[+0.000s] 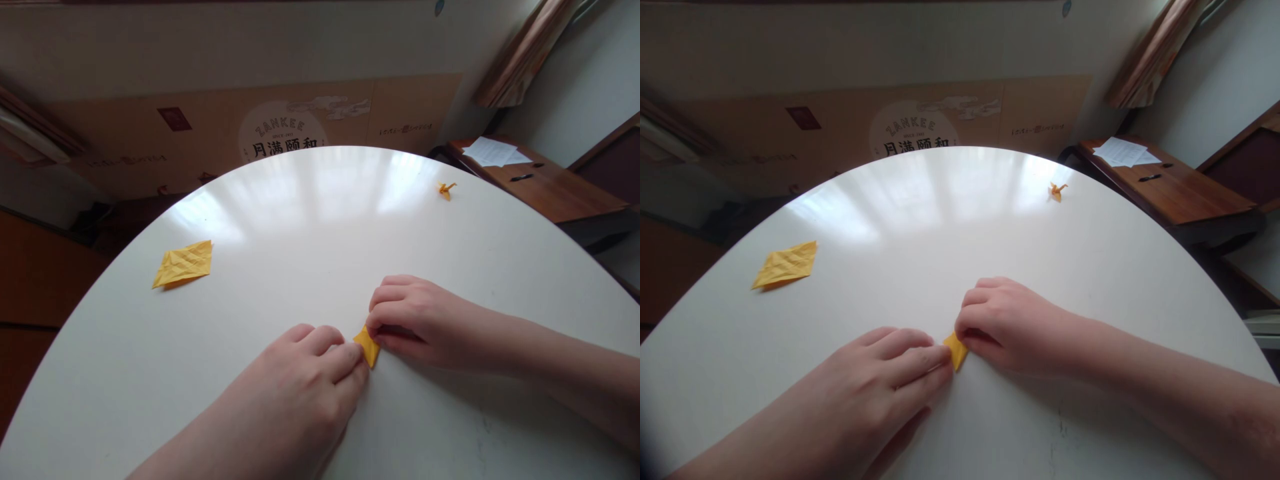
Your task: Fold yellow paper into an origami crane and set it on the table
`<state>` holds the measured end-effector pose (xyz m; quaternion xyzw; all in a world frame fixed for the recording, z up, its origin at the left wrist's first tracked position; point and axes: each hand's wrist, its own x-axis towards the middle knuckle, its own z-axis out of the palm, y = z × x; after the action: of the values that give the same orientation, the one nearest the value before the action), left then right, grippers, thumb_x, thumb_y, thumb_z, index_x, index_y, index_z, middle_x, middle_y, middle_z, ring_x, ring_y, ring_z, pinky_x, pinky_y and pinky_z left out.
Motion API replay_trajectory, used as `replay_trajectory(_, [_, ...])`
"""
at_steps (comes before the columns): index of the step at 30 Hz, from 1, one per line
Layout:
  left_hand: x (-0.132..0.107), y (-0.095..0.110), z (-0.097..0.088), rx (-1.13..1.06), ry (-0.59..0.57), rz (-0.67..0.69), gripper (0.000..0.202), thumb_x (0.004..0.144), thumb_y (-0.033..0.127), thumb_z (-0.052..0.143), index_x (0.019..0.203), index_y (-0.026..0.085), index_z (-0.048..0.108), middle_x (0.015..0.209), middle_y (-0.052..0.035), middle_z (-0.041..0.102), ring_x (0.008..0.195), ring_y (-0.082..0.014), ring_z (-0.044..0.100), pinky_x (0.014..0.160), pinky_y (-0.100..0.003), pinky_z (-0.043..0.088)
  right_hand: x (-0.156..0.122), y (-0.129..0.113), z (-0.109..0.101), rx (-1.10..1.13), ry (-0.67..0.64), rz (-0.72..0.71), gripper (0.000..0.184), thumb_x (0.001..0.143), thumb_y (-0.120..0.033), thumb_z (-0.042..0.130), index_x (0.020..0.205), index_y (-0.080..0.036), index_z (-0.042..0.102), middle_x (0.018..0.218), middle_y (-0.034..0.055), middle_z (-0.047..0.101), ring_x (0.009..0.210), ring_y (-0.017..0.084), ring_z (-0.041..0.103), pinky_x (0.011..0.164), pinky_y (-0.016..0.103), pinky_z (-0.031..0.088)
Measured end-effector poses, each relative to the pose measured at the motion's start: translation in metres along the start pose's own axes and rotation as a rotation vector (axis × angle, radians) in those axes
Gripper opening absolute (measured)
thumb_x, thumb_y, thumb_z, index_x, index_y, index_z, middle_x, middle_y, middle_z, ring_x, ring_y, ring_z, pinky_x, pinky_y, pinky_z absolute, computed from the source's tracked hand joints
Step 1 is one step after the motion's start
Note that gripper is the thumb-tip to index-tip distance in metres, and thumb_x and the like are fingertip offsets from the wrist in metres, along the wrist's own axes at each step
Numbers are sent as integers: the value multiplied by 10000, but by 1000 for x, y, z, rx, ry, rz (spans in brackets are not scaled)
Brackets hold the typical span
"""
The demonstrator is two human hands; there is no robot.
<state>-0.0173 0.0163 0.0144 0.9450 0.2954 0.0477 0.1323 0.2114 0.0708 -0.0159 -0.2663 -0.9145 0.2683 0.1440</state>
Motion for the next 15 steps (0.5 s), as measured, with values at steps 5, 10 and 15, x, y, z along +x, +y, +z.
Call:
replay_trajectory(5, [2, -5, 0, -50, -54, 39, 222, 943, 177, 481, 1102, 235, 625, 980, -54, 683, 919, -220, 604, 845, -339, 488, 0, 0, 0, -2, -3, 3, 113, 886, -137, 596, 823, -200, 666, 860, 35, 695, 803, 167, 595, 756, 294, 437])
replay_trajectory(10, [2, -6, 0, -68, -59, 22, 277, 927, 164, 488, 1167, 237, 604, 1019, -59, 679, 938, -224, 599, 853, -346, 491, 1, 1, 1, -13, -1, -10, 97, 876, -141, 609, 820, -201, 660, 849, 27, 693, 789, 162, 590, 748, 291, 434])
replay_trajectory(15, [2, -5, 1, -60, -53, 21, 282, 921, 158, 500, 1165, 247, 608, 1025, -59, 674, 942, -224, 602, 862, -349, 491, 0, 1, 1, -18, 2, -4, 104, 867, -130, 609, 811, -200, 660, 844, 31, 695, 783, 167, 595, 740, 296, 437])
